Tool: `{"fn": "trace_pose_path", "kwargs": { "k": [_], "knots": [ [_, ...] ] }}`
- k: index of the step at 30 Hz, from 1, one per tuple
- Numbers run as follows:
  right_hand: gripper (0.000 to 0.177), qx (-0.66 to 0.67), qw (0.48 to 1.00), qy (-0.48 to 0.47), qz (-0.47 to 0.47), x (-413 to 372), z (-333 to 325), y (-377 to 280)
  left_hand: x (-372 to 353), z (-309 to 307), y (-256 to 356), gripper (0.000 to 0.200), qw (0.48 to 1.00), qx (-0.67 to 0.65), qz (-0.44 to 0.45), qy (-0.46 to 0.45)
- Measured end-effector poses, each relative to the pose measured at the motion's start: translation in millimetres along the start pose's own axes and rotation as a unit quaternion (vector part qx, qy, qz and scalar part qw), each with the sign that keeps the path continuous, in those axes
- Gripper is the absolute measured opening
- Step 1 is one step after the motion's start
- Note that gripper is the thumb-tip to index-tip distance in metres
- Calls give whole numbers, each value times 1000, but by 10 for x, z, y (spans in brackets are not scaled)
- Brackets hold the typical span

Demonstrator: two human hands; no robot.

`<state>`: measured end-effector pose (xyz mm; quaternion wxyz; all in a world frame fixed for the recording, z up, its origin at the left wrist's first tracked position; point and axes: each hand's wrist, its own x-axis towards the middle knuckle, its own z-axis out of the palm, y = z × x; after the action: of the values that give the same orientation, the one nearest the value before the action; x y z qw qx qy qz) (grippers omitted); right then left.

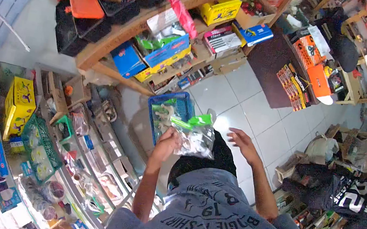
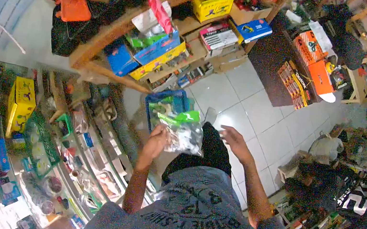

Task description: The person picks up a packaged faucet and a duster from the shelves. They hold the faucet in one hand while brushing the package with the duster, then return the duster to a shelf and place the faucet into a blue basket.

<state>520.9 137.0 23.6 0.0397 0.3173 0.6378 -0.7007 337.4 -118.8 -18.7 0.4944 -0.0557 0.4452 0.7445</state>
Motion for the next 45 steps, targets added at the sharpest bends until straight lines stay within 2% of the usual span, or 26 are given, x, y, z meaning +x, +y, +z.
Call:
{"fn": "trace_pose_path", "kwargs": {
  "k": [1, 3, 7, 9, 10, 13, 18, 21, 23, 25, 27, 28, 29, 30, 31, 32, 33, 35, 37, 38, 40, 41, 42, 43, 44, 45],
  "knots": [
    [47, 1, 1000, 6, -12, 59, 82, -246, -12, 128, 68, 17, 1000, 23, 11, -12],
    [43, 109, 991, -49, -55, 108, 256, -581, -45, 220, 140, 18, 998, 27, 18, -57],
    [35, 68, 992, -66, -85, 215, 441, -836, -154, 435, 266, 18, 985, 73, 79, -137],
    [27, 100, 989, 42, -105, 219, 506, -984, -205, 475, 331, 15, 995, 38, 76, -61],
    [21, 112, 983, 59, -134, 224, 516, -1065, -262, 520, 374, 13, 998, 32, 58, -11],
    [21, 74, 972, 96, -202, 221, 604, -1181, -374, 658, 477, 14, 992, 73, 99, 5],
    [22, 142, 968, 61, -197, -51, 683, -1685, -500, 739, 582, 16, 990, 45, 133, -16],
    [23, 140, 968, 39, -203, -215, 790, -1948, -534, 683, 523, 24, 985, -23, 160, -65],
    [23, 132, 970, 34, -203, -214, 898, -2018, -428, 395, 263, 37, 952, -189, 128, -206],
    [25, 88, 971, -5, -220, -158, 1009, -2050, -344, 222, 54, 54, 878, -330, 90, -335],
    [26, 72, 972, -21, -223, -106, 1066, -2112, -469, 259, 53, 75, 951, -258, -9, -170],
    [26, -12, 971, -49, -232, 23, 1053, -2041, -575, 599, 261, 91, 932, -249, 31, -261],
    [26, -97, 963, -76, -239, 105, 1037, -2022, -578, 569, 274, 91, 932, -246, 36, -264],
    [27, -121, 960, -129, -218, 93, 1011, -2127, -602, 516, 261, 92, 923, -260, 47, -278],
    [27, -123, 958, -133, -221, 161, 1024, -2203, -665, 504, 308, 89, 914, -267, 58, -299],
    [29, -50, 932, -71, -351, 252, 1055, -2286, -729, 494, 355, 87, 905, -274, 68, -320],
    [31, 27, 882, -7, -470, 363, 1073, -2394, -792, 453, 406, 87, 906, -270, 74, -317],
    [38, -49, 864, 110, -490, 703, 848, -2790, -887, 397, 455, 86, 902, -299, 102, -293],
    [39, -41, 912, 104, -395, 1202, 717, -3108, -965, 367, 441, 86, 894, -333, 129, -272],
    [39, -43, 911, 101, -399, 1353, 697, -3269, -996, 347, 432, 85, 888, -349, 143, -262],
    [35, -1, 982, -15, -188, 1584, 749, -3496, -1078, 258, 419, 84, 899, -352, 173, -197],
    [35, 0, 981, -18, -192, 1673, 761, -3576, -1078, 229, 414, 84, 898, -350, 177, -198],
    [34, 88, 981, -123, -118, 1761, 777, -3615, -1096, 220, 415, 83, 888, -358, 207, -200],
    [35, 174, 958, -223, -41, 1869, 775, -3634, -1114, 231, 428, 81, 878, -366, 235, -202],
    [36, 231, 935, -270, -9, 1981, 765, -3643, -1153, 243, 448, 79, 884, -344, 255, -188],
    [36, 227, 935, -272, -16, 2034, 737, -3620, -1175, 290, 490, 79, 882, -341, 260, -194]
  ]
}}
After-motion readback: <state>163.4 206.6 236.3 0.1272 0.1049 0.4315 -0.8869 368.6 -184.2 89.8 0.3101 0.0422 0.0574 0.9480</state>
